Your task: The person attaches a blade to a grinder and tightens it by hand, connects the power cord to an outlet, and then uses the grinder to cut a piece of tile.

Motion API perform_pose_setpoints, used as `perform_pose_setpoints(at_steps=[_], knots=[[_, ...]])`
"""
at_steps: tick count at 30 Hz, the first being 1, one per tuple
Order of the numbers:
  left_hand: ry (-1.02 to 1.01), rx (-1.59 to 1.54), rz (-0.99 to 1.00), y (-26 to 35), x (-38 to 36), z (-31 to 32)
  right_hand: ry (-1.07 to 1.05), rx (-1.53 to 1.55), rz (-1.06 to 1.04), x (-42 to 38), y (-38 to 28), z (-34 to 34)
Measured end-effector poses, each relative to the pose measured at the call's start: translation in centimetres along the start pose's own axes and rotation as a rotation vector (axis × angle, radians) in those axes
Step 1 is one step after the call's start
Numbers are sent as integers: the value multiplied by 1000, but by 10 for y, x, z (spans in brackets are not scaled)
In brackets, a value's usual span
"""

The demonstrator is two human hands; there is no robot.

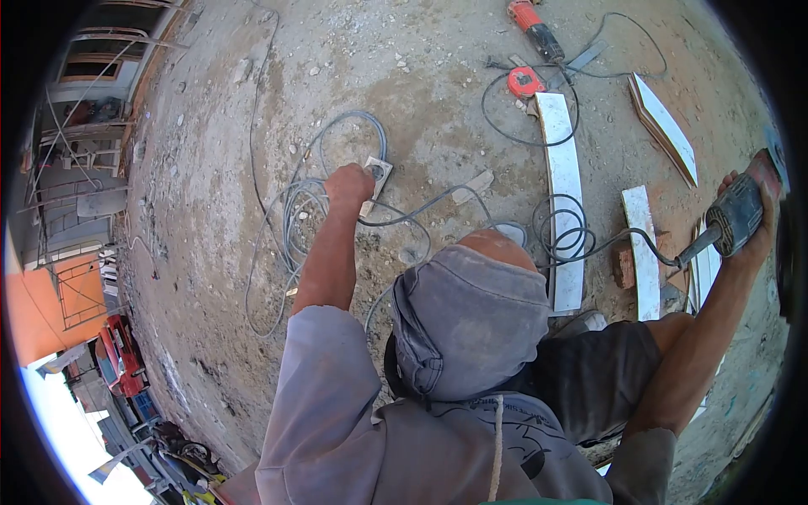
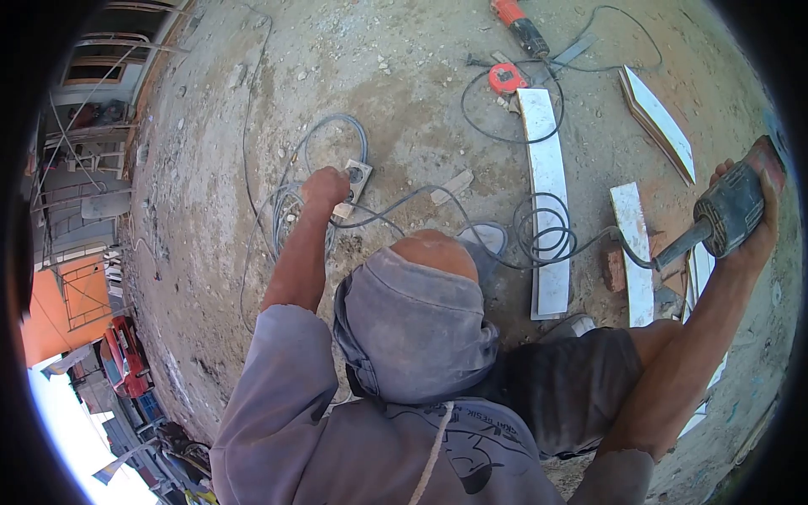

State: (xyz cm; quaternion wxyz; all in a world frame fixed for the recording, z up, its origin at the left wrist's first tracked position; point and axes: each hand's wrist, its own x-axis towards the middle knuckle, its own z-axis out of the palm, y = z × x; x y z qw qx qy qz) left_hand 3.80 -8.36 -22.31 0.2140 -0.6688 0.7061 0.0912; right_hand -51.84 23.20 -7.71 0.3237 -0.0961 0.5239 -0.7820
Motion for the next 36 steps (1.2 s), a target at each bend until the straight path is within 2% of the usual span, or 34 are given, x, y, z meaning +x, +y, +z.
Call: perform_pose_setpoints(at_steps=[3, 10, 15, 18, 29, 36], knots=[[43, -25, -1, 9, -10, 3, 30, -4, -50, -2, 1, 2], [48, -26, 14, 18, -16, 17, 4, 4, -22, 3, -1, -8], [30, -45, -112, 20, -12, 1, -8, -5, -32, 4, 0, -8], [-33, -46, -114, 18, -4, -4, 26, -4, -47, 0, 1, -3], [3, -93, -130, 0, -13, 20, 27, -7, -24, 2, 0, -6], [-5, -69, -97, 6, -10, 3, 13, 13, -20, 1, 2, -3]])
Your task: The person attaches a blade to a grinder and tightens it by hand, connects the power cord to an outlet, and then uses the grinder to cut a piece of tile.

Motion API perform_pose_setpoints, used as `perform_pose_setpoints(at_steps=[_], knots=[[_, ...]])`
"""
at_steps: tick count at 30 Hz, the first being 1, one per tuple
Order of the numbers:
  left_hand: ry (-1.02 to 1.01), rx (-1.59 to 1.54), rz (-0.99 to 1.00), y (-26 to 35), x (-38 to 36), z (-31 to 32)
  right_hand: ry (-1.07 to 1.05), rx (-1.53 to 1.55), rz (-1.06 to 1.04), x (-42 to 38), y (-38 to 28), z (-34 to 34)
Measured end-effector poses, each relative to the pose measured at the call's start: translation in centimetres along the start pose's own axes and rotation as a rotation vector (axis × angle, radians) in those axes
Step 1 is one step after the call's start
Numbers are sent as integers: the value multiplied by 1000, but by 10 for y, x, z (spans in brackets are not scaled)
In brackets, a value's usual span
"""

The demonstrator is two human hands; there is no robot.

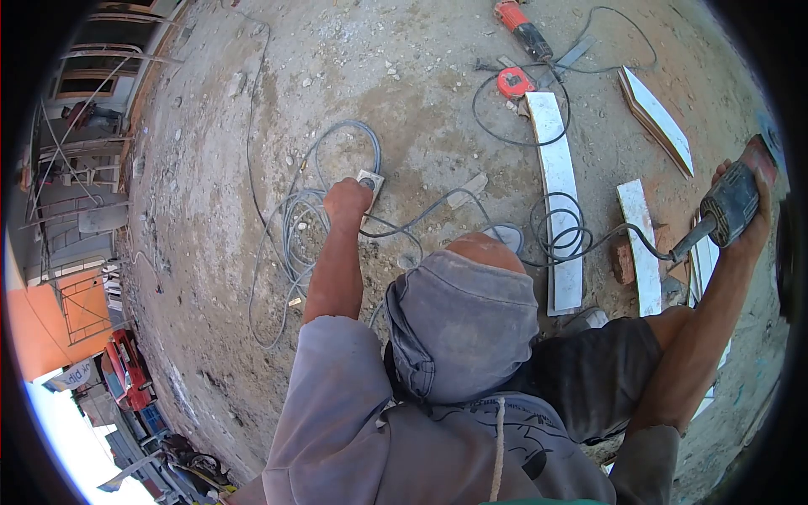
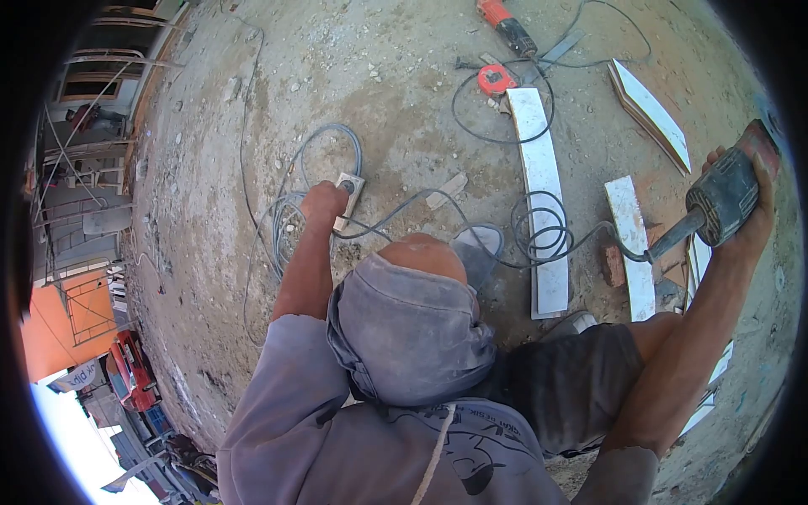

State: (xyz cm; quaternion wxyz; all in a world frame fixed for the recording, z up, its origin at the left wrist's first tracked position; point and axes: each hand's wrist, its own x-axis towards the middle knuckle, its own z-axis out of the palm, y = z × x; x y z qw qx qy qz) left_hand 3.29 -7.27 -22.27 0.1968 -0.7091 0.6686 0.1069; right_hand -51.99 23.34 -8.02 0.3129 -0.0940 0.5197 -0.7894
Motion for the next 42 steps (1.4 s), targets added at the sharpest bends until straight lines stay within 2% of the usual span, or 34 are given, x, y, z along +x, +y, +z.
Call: perform_pose_setpoints(at_steps=[10, 13, 16, 18, 20, 22, 24, 29, 32, 34, 37, 42], knots=[[-7, -37, -45, -3, 29, 6, -7, -36, 19, 0, -1, -2], [-58, -43, -54, -6, 34, 5, -1, -22, 3, 1, 1, -1], [-102, -39, -47, -9, 37, 9, -3, -12, 73, -4, 3, 5], [-139, -80, -25, -5, 27, -9, 35, 64, 82, -15, 6, 31], [-113, -99, -14, -11, 40, -2, 131, 91, -9, -23, 11, 60], [-67, -136, -9, -17, 50, 10, 53, 185, 16, -14, 19, 59], [-127, -150, 4, -17, 39, 2, 117, 228, 6, -14, 24, 73], [-74, -195, 30, -24, 46, 7, 107, 277, 18, -8, 40, 99], [-106, -213, 16, -19, 36, 13, 103, 232, 56, -8, 47, 111], [-135, -190, 99, -20, 40, 13, 90, 213, 68, -5, 57, 116], [-83, -220, 86, -19, 38, 17, 128, 90, 55, -7, 65, 125], [-81, -211, 122, -18, 33, 7, 44, 66, 73, -10, 72, 135]])
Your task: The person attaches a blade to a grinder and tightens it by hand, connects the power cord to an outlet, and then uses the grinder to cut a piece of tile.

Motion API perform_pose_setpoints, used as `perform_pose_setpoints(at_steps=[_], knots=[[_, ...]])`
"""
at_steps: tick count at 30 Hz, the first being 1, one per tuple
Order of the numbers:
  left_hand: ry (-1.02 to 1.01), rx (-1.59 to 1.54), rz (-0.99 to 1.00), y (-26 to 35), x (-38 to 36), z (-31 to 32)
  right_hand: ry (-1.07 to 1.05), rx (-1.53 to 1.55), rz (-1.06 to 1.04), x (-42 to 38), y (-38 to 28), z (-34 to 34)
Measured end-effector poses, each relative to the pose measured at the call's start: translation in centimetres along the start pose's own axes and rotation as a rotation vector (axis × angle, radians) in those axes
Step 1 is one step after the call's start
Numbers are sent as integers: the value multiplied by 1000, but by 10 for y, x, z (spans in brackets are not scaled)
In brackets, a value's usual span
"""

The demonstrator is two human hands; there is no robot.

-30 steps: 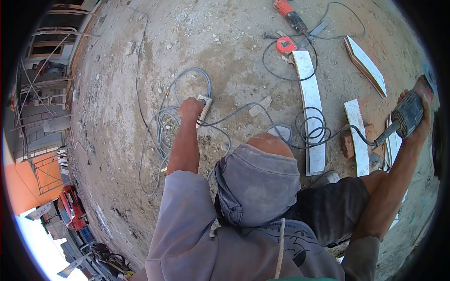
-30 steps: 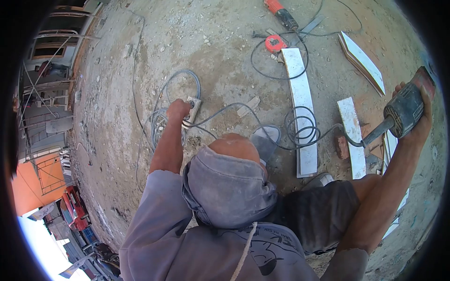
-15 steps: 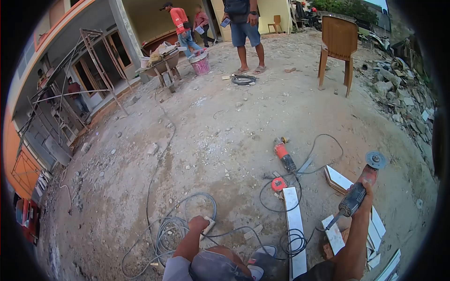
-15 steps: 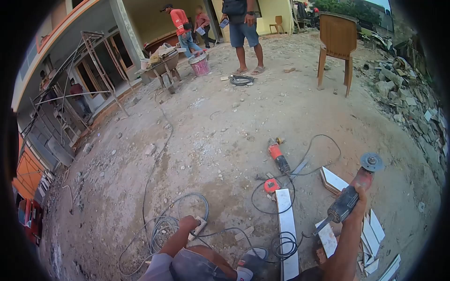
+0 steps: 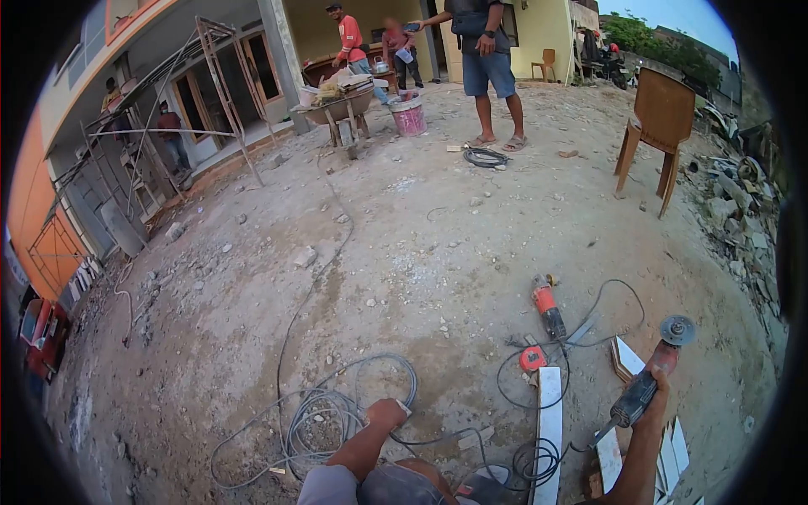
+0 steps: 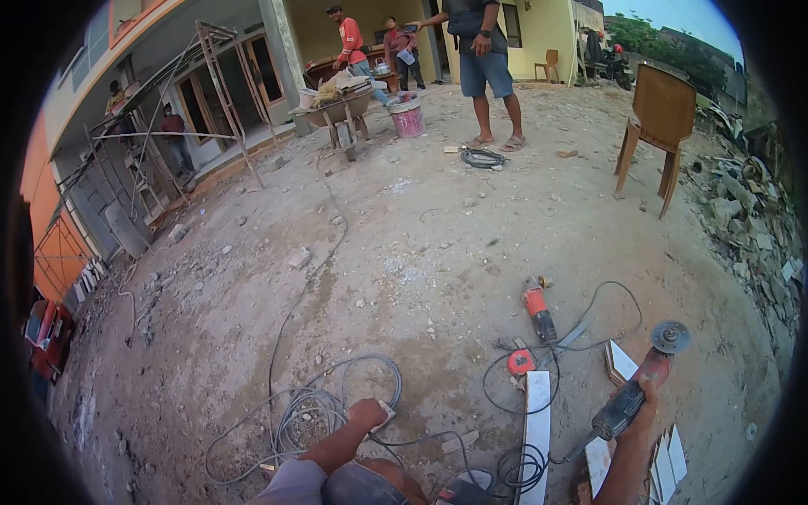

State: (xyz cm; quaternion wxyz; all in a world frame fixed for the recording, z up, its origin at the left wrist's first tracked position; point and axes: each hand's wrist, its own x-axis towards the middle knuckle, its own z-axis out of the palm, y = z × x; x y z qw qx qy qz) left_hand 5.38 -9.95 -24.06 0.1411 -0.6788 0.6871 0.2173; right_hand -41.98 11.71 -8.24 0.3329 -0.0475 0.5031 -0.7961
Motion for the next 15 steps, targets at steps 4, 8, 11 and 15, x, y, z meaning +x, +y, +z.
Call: perform_pose_setpoints(at_steps=[4, 8, 11, 15], knots=[[12, -14, 33, 6, -5, 15, -11, 5, -14, -12, -3, 1], [49, -27, 14, 5, -6, 38, -30, -13, -6, -15, -8, -11], [103, -32, 18, 7, -5, 35, -16, 1, 1, -21, -14, -13], [74, -9, 1, 1, 9, 26, -20, 38, -26, -13, -14, -21]])
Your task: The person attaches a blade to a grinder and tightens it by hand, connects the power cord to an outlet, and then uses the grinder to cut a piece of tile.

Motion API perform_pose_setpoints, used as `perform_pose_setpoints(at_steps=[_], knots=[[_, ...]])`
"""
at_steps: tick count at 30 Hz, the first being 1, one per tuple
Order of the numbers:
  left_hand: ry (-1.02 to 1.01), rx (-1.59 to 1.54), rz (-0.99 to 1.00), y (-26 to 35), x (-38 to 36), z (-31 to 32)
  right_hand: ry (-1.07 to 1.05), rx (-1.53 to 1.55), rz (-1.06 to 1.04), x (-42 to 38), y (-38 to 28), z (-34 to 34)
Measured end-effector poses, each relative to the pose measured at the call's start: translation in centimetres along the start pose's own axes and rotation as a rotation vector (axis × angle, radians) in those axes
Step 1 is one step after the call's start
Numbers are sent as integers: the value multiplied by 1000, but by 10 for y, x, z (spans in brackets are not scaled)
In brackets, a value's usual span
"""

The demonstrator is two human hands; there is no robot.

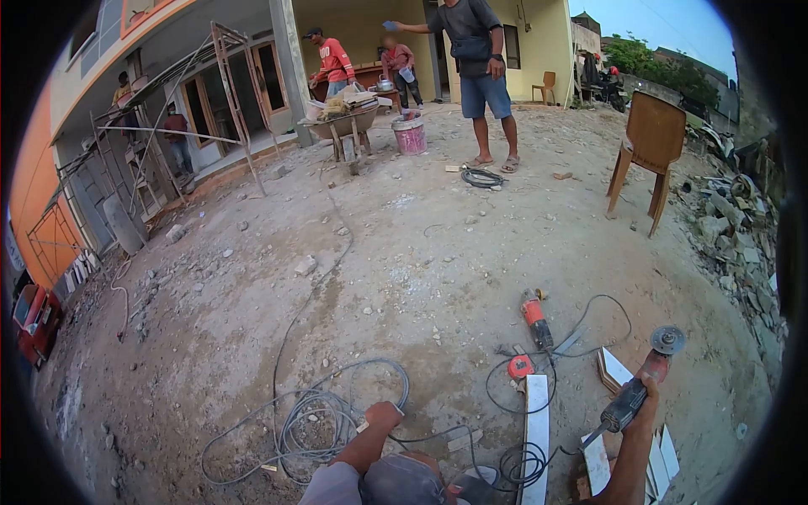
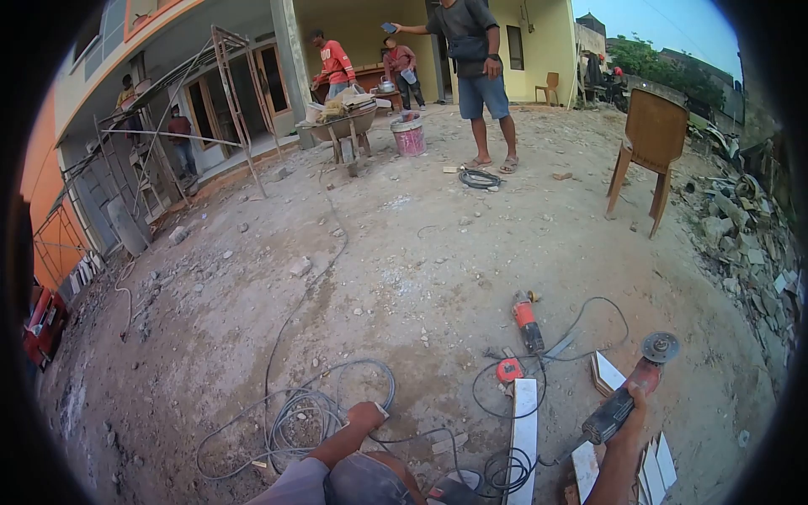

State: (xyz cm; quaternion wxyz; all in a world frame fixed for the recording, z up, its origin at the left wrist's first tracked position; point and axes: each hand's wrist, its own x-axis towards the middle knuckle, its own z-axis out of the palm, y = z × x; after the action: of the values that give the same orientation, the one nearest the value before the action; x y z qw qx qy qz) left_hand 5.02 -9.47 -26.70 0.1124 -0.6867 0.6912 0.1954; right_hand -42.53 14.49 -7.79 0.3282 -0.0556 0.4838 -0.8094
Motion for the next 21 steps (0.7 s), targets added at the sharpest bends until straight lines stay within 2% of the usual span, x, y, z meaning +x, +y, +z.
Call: perform_pose_setpoints(at_steps=[7, 12, 20, 21], knots=[[-75, 11, -8, -2, 1, -16, 61, -27, -1, 10, 8, 2], [-49, 2, -9, -2, -4, -15, -30, -54, 88, 13, 16, 9], [-77, 99, -25, 4, 4, -28, -59, -52, 40, -7, 10, 25], [-22, 24, -34, 4, -4, -26, -65, -52, 43, -12, 3, 24]])
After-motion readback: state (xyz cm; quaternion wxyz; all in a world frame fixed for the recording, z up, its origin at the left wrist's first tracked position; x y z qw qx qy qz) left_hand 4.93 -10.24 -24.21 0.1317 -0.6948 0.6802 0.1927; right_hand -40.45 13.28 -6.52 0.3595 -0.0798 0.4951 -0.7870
